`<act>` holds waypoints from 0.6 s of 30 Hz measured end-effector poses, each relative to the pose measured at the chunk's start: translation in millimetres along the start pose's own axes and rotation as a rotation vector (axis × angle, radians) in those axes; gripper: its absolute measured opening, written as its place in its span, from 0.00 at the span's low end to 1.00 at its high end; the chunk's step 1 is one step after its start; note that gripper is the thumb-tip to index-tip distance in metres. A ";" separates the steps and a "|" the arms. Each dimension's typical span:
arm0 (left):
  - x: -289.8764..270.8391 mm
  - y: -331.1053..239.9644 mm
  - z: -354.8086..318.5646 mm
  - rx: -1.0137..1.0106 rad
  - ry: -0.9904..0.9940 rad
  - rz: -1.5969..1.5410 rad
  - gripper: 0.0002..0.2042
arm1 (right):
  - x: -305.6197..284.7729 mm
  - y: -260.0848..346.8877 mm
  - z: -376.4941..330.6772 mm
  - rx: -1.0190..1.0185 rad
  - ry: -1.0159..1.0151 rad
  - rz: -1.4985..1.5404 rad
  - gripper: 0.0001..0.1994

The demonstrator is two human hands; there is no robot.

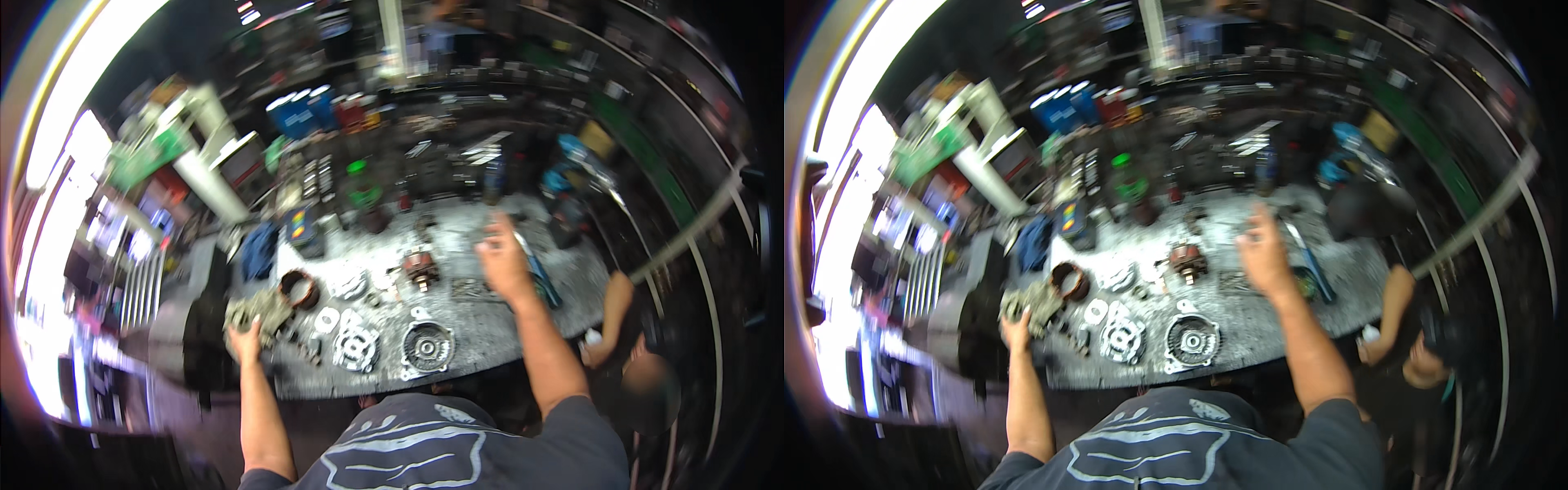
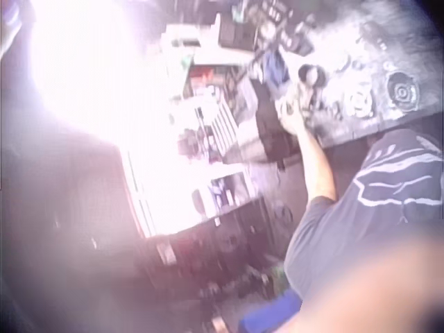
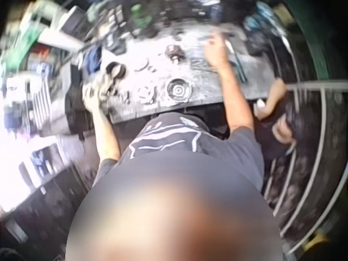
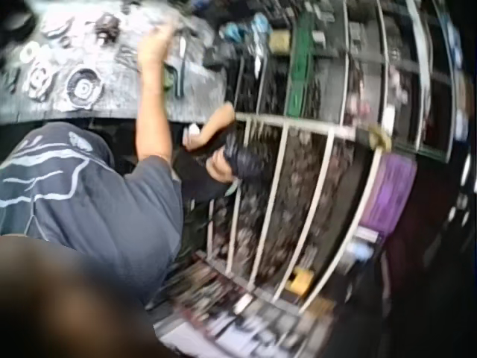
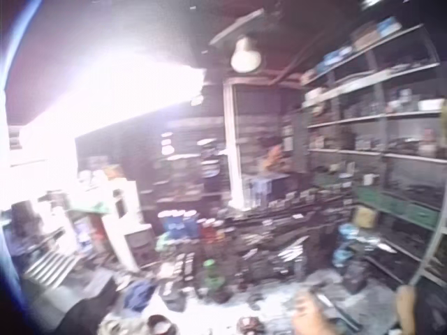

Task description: The person applies liquid from a green bottle to a small metal part, then wipes it with a cloth. They handle several small metal components on a workbench, pick up a hammer, and place it down. They continue to manipulate and inspect the parts, occasionally wiping them with a cloth.

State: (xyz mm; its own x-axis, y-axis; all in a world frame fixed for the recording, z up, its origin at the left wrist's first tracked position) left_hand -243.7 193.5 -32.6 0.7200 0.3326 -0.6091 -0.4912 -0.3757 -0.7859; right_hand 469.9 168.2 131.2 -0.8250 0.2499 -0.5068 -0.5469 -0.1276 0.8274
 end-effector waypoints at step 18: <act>-95.1 -134.4 -75.6 0.991 0.445 -0.638 0.17 | 285.3 178.0 -130.9 -0.050 0.463 0.564 0.39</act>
State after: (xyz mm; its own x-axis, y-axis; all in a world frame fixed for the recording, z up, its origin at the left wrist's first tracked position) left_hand -209.1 147.0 139.0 0.9719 -0.1768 -0.1554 -0.0135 0.6174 -0.7866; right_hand 118.6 91.1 102.2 -0.9526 -0.2971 -0.0660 -0.0173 -0.1637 0.9864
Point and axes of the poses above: each hand's wrist, its own z-axis towards the middle knuckle, its own x-axis out of the palm, y = z × x, the point moved 6 cm from there along z, towards the middle knuckle, and after that the axes turned 12 degrees about y, right-handed, at the moved point
